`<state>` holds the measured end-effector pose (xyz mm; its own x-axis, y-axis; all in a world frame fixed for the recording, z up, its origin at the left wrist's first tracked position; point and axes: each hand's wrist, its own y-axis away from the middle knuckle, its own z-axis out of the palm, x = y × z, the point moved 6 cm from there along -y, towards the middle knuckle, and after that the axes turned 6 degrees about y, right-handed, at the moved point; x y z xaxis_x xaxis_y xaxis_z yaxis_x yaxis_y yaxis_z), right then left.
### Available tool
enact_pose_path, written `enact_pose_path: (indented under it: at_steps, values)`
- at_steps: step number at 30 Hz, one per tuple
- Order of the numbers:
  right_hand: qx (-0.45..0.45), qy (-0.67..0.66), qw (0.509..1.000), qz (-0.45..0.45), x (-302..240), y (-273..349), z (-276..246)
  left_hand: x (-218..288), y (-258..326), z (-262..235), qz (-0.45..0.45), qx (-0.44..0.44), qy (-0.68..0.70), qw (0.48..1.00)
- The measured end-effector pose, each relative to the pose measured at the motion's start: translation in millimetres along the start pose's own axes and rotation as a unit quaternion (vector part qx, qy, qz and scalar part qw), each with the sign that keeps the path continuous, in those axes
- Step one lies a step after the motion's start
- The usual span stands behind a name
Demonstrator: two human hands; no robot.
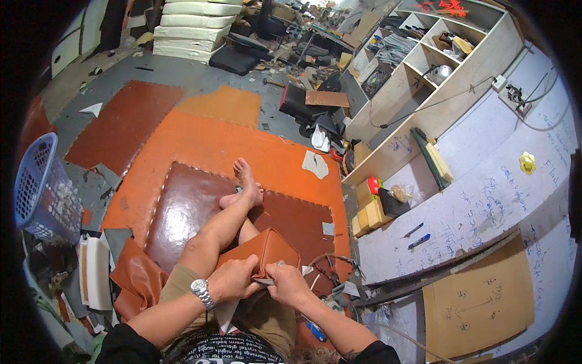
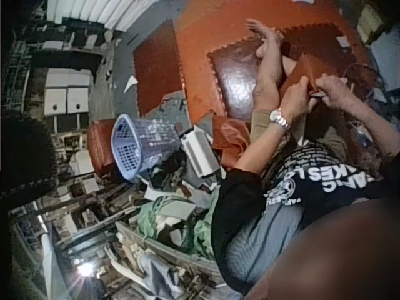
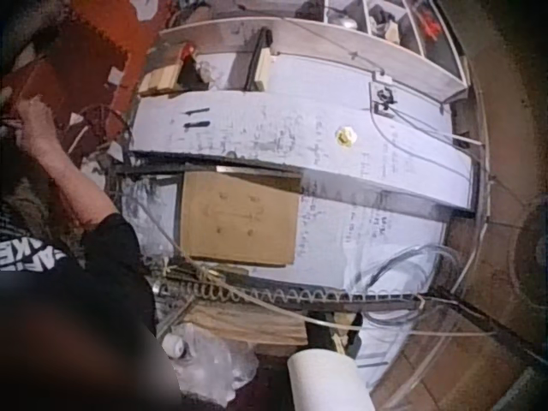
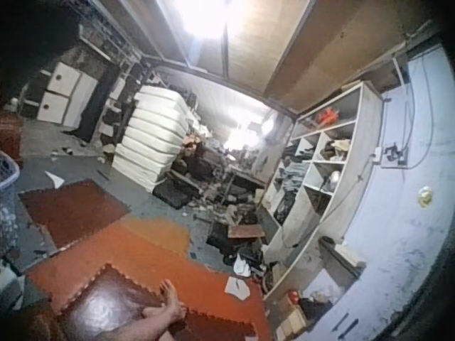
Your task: The person sits on a floor mat and assembles a brown leather pouch by folding its edges and securing them with a staple gun. They repeatedly adjust the leather, align the edges, and apply staples to hold the shape.
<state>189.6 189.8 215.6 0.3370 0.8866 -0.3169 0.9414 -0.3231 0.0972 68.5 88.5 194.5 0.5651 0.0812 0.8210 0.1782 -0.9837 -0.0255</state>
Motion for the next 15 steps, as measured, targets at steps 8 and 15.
enact_pose_path:
  at_steps: [8, 15]
  values:
    - [0.135, 0.032, 0.989, -0.052, -22.4, -5.5, 0.2, -21.6, 4.8, -1.1, -0.016, 0.055, 0.063, 0.996]
    - [0.246, 0.052, 0.966, -0.063, -38.1, -10.9, 3.9, -26.9, 14.7, -41.2, -0.068, -0.045, 0.121, 0.989]
